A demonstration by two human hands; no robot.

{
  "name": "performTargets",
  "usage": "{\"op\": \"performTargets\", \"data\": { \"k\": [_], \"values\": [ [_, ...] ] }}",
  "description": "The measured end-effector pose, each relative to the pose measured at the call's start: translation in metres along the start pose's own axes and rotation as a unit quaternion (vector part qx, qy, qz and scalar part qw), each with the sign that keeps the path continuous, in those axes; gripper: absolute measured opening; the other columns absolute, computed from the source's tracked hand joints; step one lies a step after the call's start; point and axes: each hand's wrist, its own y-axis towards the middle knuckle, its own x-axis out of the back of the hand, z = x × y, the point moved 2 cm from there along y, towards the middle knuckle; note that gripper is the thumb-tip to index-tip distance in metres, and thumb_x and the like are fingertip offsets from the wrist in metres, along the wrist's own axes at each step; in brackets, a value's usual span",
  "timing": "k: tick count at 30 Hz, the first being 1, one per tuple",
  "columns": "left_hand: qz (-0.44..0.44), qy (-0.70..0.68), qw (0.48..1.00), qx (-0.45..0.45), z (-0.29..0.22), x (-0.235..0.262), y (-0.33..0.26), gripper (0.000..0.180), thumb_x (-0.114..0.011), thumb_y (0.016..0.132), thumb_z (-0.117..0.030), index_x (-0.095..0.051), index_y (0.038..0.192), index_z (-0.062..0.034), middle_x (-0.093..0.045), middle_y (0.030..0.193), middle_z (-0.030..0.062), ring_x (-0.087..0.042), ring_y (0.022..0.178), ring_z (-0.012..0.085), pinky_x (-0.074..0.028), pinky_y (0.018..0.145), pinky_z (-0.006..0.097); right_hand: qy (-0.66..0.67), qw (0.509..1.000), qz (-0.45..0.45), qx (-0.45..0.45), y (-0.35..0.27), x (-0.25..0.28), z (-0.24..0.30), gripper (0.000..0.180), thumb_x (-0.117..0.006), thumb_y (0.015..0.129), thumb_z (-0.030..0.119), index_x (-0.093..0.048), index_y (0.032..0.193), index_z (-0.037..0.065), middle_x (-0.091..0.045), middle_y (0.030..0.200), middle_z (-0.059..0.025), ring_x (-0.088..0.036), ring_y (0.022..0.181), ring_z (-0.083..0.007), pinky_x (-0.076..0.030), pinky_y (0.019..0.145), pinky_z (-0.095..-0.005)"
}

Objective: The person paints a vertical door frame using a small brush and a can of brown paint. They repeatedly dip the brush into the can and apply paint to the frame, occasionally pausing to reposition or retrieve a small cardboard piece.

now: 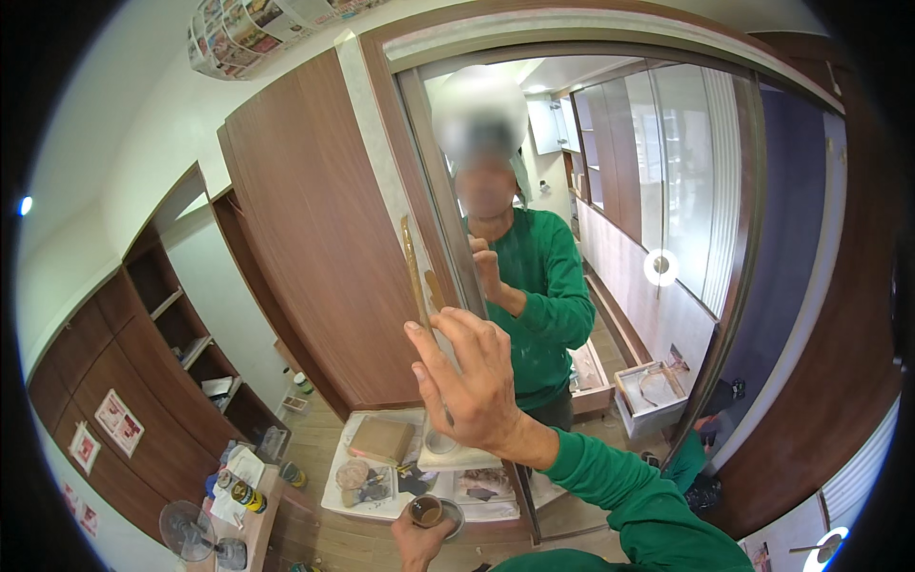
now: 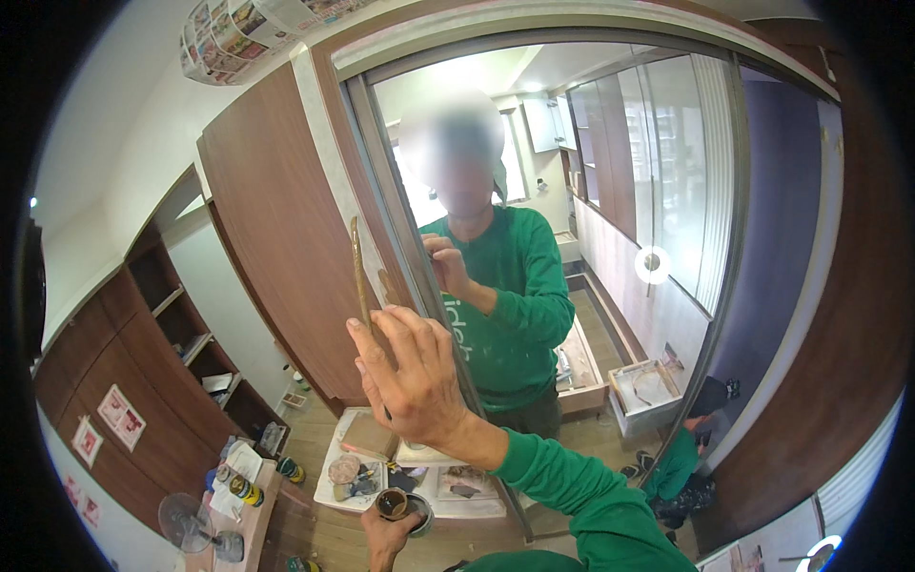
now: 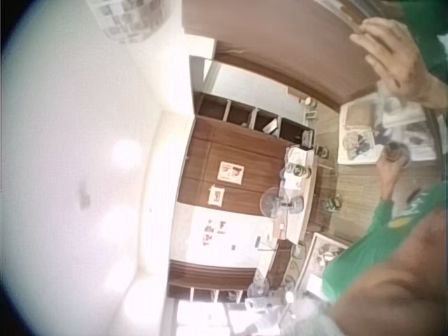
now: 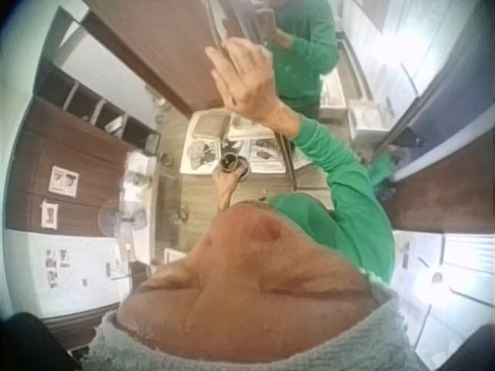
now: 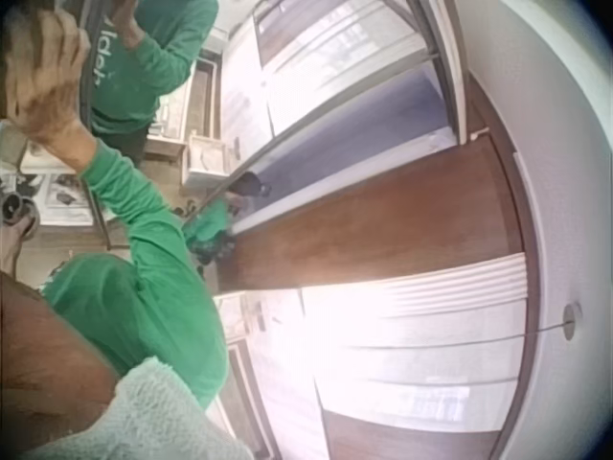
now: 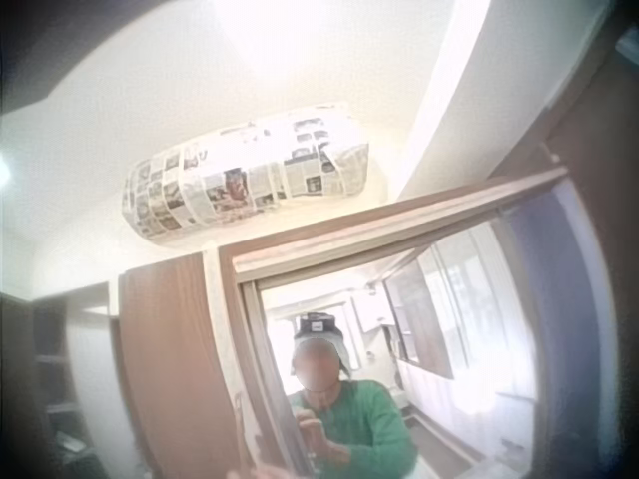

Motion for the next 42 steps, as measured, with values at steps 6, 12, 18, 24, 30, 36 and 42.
{"op": "performTargets", "data": {
  "k": [6, 12, 18, 24, 30, 36, 42],
  "values": [
    [0.01, 0.001, 1.0, -0.001, 0.0, 0.0, 0.002, 0.04, -0.096, 0.067, -0.013, -0.077, 0.099, 0.0007, -0.078, 0.092, 0.0071, -0.071, 0.084, 0.0161, -0.059, 0.08, 0.034, -0.007, 1.0, 0.002, -0.007, 0.001, 0.0, 0.0, 0.053, -0.071, 0.092, 0.013, -0.065, 0.143, 0.001, -0.063, 0.131, -0.0209, -0.058, 0.126, -0.0381, -0.044, 0.103, -0.0513],
    [0.014, 0.003, 1.0, -0.004, 0.007, -0.002, 0.007, 0.038, -0.096, 0.067, -0.013, -0.076, 0.097, 0.0006, -0.078, 0.09, 0.0064, -0.071, 0.082, 0.0158, -0.059, 0.079, 0.033, -0.007, 1.0, 0.012, -0.023, -0.007, 0.002, 0.003, 0.052, -0.071, 0.092, 0.013, -0.065, 0.142, 0.001, -0.063, 0.131, -0.0205, -0.058, 0.126, -0.0378, -0.043, 0.102, -0.0512],
    [0.018, -0.008, 1.0, 0.004, 0.005, -0.001, 0.005, 0.037, -0.095, 0.067, -0.012, -0.077, 0.096, 0.0007, -0.078, 0.088, 0.0062, -0.07, 0.08, 0.0155, -0.059, 0.078, 0.033, 0.005, 1.0, 0.005, -0.021, -0.004, 0.006, 0.008, 0.05, -0.071, 0.093, 0.013, -0.065, 0.141, 0.001, -0.063, 0.131, -0.0207, -0.059, 0.125, -0.0379, -0.043, 0.102, -0.0515],
    [0.018, -0.007, 1.0, 0.0, 0.005, -0.001, 0.007, 0.037, -0.095, 0.066, -0.013, -0.077, 0.095, 0.0006, -0.078, 0.088, 0.0066, -0.071, 0.081, 0.0158, -0.059, 0.078, 0.033, 0.003, 1.0, -0.005, -0.016, 0.005, 0.002, 0.005, 0.05, -0.071, 0.093, 0.013, -0.065, 0.142, 0.001, -0.063, 0.131, -0.0208, -0.059, 0.125, -0.0379, -0.043, 0.102, -0.0516],
    [0.023, -0.012, 1.0, 0.014, 0.001, -0.001, 0.006, 0.037, -0.095, 0.067, -0.013, -0.077, 0.096, 0.0011, -0.078, 0.089, 0.0071, -0.071, 0.08, 0.0167, -0.059, 0.079, 0.033, 0.004, 1.0, -0.012, -0.019, 0.009, -0.001, 0.004, 0.05, -0.071, 0.093, 0.013, -0.065, 0.142, 0.001, -0.063, 0.13, -0.0207, -0.059, 0.125, -0.0375, -0.043, 0.101, -0.0515],
    [0.028, -0.022, 0.999, 0.008, 0.003, -0.003, 0.009, 0.036, -0.095, 0.068, -0.012, -0.077, 0.096, 0.0017, -0.078, 0.089, 0.0075, -0.071, 0.08, 0.0167, -0.059, 0.078, 0.033, 0.003, 1.0, -0.018, -0.023, 0.009, -0.002, 0.003, 0.05, -0.071, 0.094, 0.013, -0.065, 0.142, 0.001, -0.063, 0.129, -0.0202, -0.059, 0.124, -0.0373, -0.042, 0.101, -0.0514],
    [0.035, -0.02, 0.999, -0.004, 0.01, -0.007, 0.012, 0.035, -0.095, 0.069, -0.011, -0.077, 0.096, 0.0014, -0.079, 0.089, 0.0071, -0.072, 0.08, 0.0162, -0.06, 0.078, 0.033, 0.007, 0.999, -0.021, -0.029, 0.01, 0.0, 0.003, 0.049, -0.071, 0.094, 0.014, -0.066, 0.141, 0.0, -0.064, 0.128, -0.0201, -0.06, 0.123, -0.0365, -0.042, 0.102, -0.0511]
  ]
}}
